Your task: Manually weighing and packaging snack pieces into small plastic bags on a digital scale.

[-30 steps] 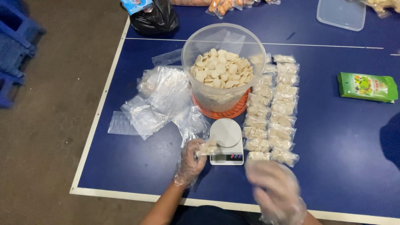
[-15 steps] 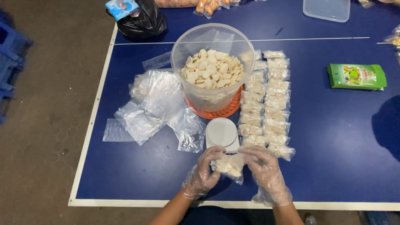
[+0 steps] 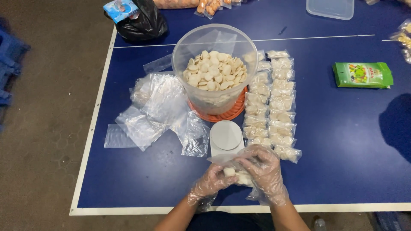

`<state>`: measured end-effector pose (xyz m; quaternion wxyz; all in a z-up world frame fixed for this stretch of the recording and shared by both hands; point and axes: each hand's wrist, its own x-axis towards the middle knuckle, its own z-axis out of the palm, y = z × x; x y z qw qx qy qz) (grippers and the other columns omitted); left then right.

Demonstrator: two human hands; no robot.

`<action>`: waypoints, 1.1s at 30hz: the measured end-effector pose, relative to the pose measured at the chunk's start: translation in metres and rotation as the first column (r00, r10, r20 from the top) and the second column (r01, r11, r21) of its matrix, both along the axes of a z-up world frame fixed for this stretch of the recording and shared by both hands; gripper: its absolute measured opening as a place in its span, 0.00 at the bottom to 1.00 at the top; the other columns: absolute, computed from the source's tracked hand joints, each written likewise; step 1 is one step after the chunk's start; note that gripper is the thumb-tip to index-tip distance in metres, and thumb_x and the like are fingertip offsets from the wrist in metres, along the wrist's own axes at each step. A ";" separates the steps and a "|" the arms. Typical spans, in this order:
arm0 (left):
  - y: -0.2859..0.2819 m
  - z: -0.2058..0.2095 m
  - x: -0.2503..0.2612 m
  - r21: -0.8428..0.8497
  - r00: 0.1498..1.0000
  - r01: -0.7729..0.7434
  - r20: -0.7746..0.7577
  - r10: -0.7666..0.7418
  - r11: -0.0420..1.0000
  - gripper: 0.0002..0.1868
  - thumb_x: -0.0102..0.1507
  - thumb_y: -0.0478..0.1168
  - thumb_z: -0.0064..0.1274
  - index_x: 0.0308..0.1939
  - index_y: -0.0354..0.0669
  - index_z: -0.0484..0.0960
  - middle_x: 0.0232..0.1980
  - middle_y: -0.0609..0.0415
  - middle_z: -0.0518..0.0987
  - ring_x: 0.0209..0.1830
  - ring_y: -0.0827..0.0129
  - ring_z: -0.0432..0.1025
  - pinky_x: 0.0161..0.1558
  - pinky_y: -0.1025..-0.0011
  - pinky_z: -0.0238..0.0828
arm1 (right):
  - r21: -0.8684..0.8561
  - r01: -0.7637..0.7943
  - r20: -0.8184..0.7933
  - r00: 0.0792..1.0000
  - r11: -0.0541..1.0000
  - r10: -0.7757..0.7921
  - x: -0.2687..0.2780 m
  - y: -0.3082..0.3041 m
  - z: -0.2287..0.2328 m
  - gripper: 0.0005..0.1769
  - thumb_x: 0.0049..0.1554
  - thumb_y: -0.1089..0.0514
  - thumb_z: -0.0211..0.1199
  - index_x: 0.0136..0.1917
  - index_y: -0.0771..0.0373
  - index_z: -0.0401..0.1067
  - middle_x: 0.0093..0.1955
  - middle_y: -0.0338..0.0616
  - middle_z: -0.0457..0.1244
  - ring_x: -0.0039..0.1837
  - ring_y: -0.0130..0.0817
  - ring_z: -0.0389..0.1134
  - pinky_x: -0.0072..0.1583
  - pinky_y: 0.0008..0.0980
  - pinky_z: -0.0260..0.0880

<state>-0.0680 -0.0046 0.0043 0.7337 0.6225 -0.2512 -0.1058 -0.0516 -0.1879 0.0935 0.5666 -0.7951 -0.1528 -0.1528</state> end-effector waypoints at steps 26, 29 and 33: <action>0.064 -0.054 0.040 0.093 0.486 -0.865 0.399 0.778 0.493 0.17 0.74 0.37 0.36 0.55 0.34 0.80 0.44 0.43 0.85 0.39 0.63 0.83 0.31 0.76 0.82 | 0.127 0.439 -0.203 0.889 0.889 -0.410 0.184 -0.159 -0.052 0.13 0.69 0.53 0.52 0.59 0.59 0.72 0.60 0.38 0.66 0.61 0.27 0.67 0.60 0.27 0.70; 0.063 -0.047 0.043 0.150 0.491 -0.869 0.363 0.792 0.471 0.18 0.73 0.38 0.37 0.52 0.32 0.82 0.41 0.44 0.85 0.38 0.60 0.81 0.36 0.69 0.79 | -0.066 0.494 -0.249 0.834 0.867 -0.493 0.233 -0.213 -0.096 0.31 0.65 0.41 0.54 0.72 0.64 0.65 0.71 0.51 0.61 0.72 0.39 0.61 0.71 0.36 0.59; 0.062 -0.047 0.044 0.179 0.503 -0.864 0.307 0.808 0.470 0.20 0.74 0.41 0.35 0.53 0.32 0.81 0.51 0.42 0.84 0.51 0.56 0.80 0.53 0.67 0.79 | -0.078 0.492 -0.311 0.814 0.867 -0.491 0.270 -0.232 -0.121 0.30 0.66 0.46 0.53 0.74 0.67 0.61 0.74 0.56 0.58 0.75 0.44 0.59 0.73 0.38 0.58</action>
